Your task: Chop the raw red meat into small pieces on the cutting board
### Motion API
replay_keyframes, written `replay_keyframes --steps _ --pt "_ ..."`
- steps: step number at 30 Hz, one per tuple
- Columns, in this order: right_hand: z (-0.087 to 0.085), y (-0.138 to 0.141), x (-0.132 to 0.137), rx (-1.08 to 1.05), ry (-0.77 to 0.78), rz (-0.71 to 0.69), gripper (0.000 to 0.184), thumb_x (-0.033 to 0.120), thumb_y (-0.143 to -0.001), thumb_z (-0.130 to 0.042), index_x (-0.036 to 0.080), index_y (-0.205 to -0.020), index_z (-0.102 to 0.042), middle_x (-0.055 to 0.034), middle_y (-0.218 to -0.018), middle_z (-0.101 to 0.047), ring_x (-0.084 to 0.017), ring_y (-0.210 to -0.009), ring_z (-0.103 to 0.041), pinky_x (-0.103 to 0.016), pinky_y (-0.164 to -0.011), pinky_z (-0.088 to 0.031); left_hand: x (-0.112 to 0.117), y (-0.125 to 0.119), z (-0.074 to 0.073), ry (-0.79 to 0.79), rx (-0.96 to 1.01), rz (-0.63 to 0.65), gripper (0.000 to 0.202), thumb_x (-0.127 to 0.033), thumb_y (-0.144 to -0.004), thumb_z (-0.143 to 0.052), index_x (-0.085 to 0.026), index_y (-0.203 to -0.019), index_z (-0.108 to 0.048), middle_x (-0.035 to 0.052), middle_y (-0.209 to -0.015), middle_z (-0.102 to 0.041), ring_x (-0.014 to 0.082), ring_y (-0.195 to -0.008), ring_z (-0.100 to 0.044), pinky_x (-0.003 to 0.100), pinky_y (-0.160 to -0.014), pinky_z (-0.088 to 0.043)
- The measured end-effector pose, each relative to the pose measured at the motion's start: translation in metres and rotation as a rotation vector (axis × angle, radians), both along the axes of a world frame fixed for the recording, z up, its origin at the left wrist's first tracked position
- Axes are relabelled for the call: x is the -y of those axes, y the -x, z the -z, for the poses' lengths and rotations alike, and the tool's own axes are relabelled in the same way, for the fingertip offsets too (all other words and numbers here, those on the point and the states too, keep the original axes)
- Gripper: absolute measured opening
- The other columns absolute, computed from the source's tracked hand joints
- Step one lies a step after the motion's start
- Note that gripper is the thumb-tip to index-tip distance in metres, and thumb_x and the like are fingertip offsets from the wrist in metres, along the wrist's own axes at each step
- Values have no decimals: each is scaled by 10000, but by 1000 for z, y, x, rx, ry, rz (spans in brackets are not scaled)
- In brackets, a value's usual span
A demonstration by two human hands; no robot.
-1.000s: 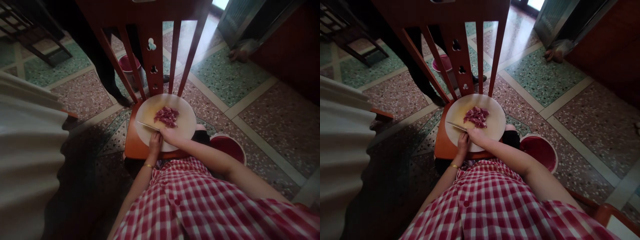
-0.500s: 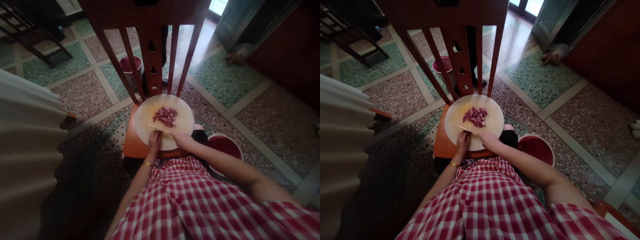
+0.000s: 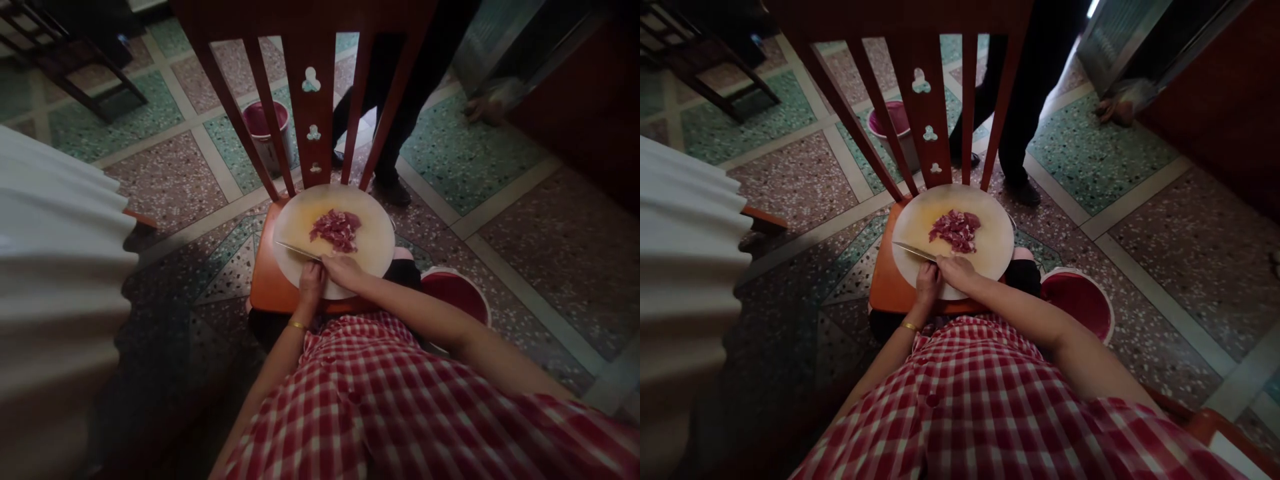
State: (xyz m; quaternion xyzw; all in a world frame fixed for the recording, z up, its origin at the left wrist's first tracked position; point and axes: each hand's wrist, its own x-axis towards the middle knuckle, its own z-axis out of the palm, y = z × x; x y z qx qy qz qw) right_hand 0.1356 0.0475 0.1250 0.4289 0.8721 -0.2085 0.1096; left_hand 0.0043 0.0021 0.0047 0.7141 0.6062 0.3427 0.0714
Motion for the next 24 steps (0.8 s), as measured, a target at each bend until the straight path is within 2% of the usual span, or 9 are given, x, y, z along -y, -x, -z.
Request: replay_keyframes --steps 5,8,12,17,21,24 --pt "3 -48 16 54 9 68 431 86 -868 -342 145 -1291 -403 -111 -1026 -638 -217 -938 -598 -283 -786 -441 -1 -2 -8 -52 49 -8 158 -216 -881 -478 -168 -957 -608 103 -974 -574 201 -951 -528 344 -830 -471" --pt "0 -58 19 85 -1 111 428 108 -876 -332 168 -1293 -405 -101 -988 -649 -227 -913 -609 -298 -758 -451 0 -2 -13 -127 56 -16 173 -241 -885 -487 -173 -965 -625 102 -983 -574 197 -957 -524 351 -845 -467" --pt "-7 -50 25 72 -21 86 459 130 -897 -293 181 -1351 -339 -109 -1009 -640 -233 -911 -609 -317 -764 -453 5 -1 -15 -122 36 21 189 -232 -893 -473 -168 -991 -621 101 -963 -591 195 -952 -533 348 -838 -472" --pt "-10 -47 32 128 1 70 531 120 -878 -303 169 -1406 -257 -144 -1056 -621 -237 -883 -610 -338 -753 -468 5 0 -8 -91 33 21 198 -197 -888 -461 -163 -1007 -615 111 -952 -603 207 -976 -545 356 -846 -478" --pt "-4 -27 20 62 -55 35 476 103 -880 -302 103 -1354 -345 -192 -1157 -553 -226 -963 -567 -324 -806 -453 4 0 -3 -58 54 16 208 -178 -874 -458 -176 -1016 -610 105 -967 -601 214 -975 -548 374 -857 -478" --pt "4 0 6 3 -36 11 369 128 -906 -296 105 -1231 -470 -165 -1040 -602 -223 -952 -561 -335 -833 -441 5 0 -2 -33 53 -3 185 -187 -871 -455 -174 -965 -614 103 -932 -596 218 -966 -548 376 -847 -482"
